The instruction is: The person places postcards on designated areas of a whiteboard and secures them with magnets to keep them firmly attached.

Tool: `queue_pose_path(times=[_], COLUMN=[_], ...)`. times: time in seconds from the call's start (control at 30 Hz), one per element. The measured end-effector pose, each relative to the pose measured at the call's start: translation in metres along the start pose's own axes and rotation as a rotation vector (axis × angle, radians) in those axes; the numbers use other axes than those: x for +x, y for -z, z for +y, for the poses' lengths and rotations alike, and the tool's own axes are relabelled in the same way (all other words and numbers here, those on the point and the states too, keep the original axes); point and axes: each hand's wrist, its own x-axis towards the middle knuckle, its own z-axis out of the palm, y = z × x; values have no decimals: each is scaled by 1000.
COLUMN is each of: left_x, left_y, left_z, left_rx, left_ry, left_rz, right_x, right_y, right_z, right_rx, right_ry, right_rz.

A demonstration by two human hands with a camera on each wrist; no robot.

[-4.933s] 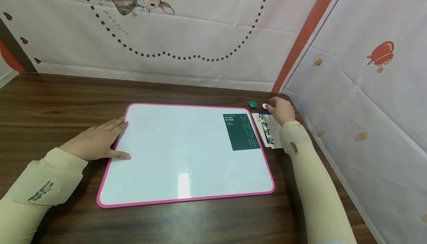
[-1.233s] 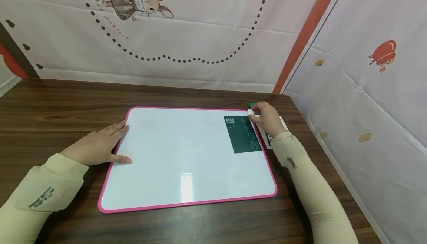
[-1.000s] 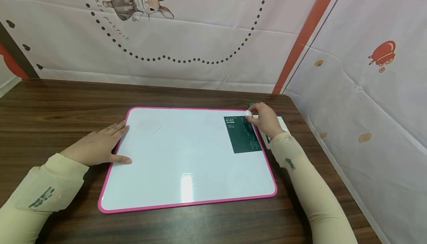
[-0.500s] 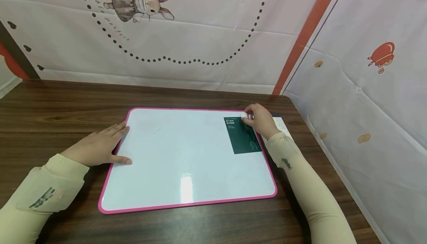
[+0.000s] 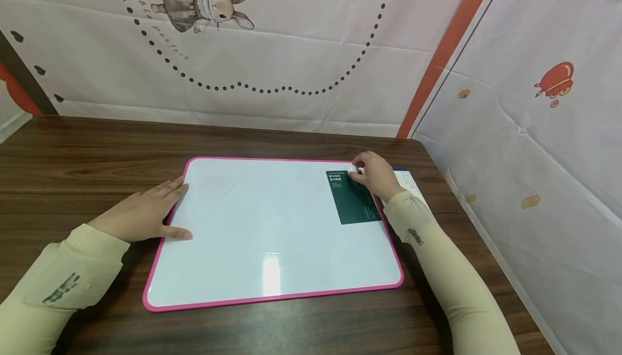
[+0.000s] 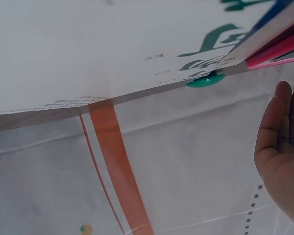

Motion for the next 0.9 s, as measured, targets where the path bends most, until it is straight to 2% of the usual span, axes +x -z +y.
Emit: queue_pose_path(times=[0.23, 0.9], left_x=[0, -1], left_y=[0, 0], left_z=[1, 0], left_rx=[2, 2], left_ry=[5, -3], left_rz=[-2, 12], right_x=[3, 11], right_y=[-3, -9], right_z=[-1, -3], right_rx=[10, -58], right_ry=[-15, -12], right_rz=[-11, -36])
